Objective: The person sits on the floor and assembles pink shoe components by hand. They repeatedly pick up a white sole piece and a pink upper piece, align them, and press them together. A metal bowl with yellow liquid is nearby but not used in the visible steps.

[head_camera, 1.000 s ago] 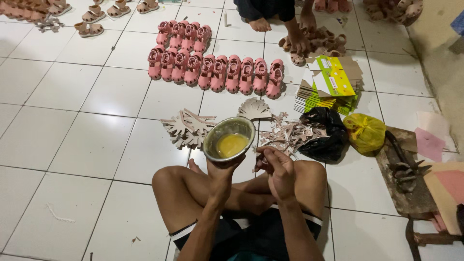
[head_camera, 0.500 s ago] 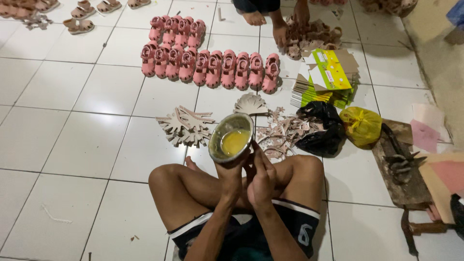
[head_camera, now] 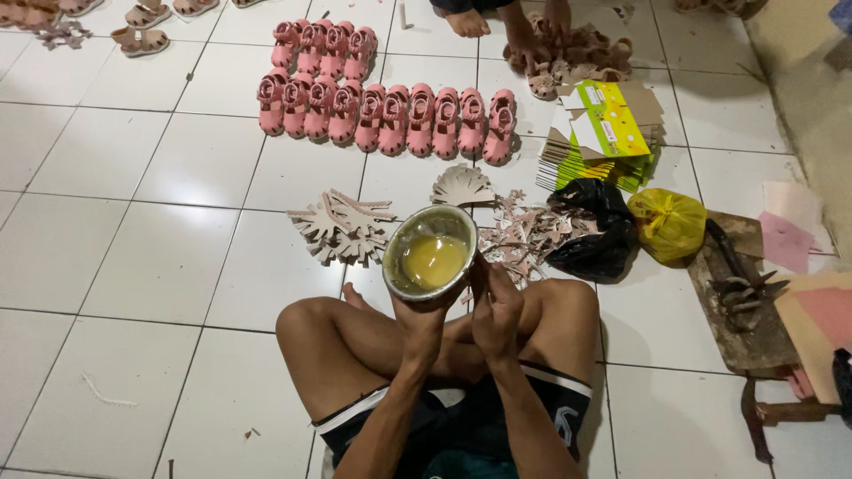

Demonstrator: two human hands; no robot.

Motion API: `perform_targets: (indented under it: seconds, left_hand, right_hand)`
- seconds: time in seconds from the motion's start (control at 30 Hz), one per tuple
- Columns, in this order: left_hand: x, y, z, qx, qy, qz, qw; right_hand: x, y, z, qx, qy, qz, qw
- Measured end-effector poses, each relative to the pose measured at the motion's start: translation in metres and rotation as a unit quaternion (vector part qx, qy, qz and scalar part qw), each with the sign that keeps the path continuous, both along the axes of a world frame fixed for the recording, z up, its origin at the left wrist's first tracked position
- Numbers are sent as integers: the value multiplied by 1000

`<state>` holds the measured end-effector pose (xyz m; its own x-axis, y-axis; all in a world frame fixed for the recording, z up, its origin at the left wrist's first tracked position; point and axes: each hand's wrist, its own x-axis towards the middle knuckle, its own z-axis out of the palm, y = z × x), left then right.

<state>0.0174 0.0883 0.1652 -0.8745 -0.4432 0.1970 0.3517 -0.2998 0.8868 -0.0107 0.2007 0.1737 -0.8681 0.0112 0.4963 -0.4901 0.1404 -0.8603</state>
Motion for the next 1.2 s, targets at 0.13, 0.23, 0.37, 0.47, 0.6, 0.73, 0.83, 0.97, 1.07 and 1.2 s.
perform_targets:
  seconds: [0.13, 0.23, 0.37, 0.47, 0.6, 0.73, 0.83, 0.97, 1.07, 1.2]
  left_hand:
    - [-3, -8, 2, -14, -3, 7, 1000]
    - [-12, -15, 3, -32, 21, 31, 999]
    - [-12, -10, 5, -15, -13, -6, 1000]
    - [-5, -3, 6, 7, -30, -38, 999]
    - [1, -1, 6, -29, -22, -41, 998]
    - [5, -1, 3, -34, -51, -42, 997]
    - [6, 0, -1, -82, -35, -9, 996]
    - [-2, 1, -15, -79, -59, -55, 994]
    - [-34, -8, -35, -102, -82, -29, 991]
    - [-72, -45, -75, -273, -182, 53, 943]
  right_hand:
    - [1, 11, -2, 219, 137, -48, 965]
    - [-1, 18, -2, 188, 79, -27, 979]
    - [-13, 35, -1, -32, -95, 87, 991]
    - [-18, 35, -4, -101, -125, 138, 977]
    - [-22, 34, -2, -58, -112, 84, 988]
    - [-23, 33, -4, -2, -92, 26, 995]
    - [-21, 29, -24, 9, -98, 30, 995]
    - [-16, 26, -80, -39, -192, 84, 977]
    - [-16, 27, -125, -74, -254, 84, 961]
    - [-14, 54, -159, -172, -266, 79, 945]
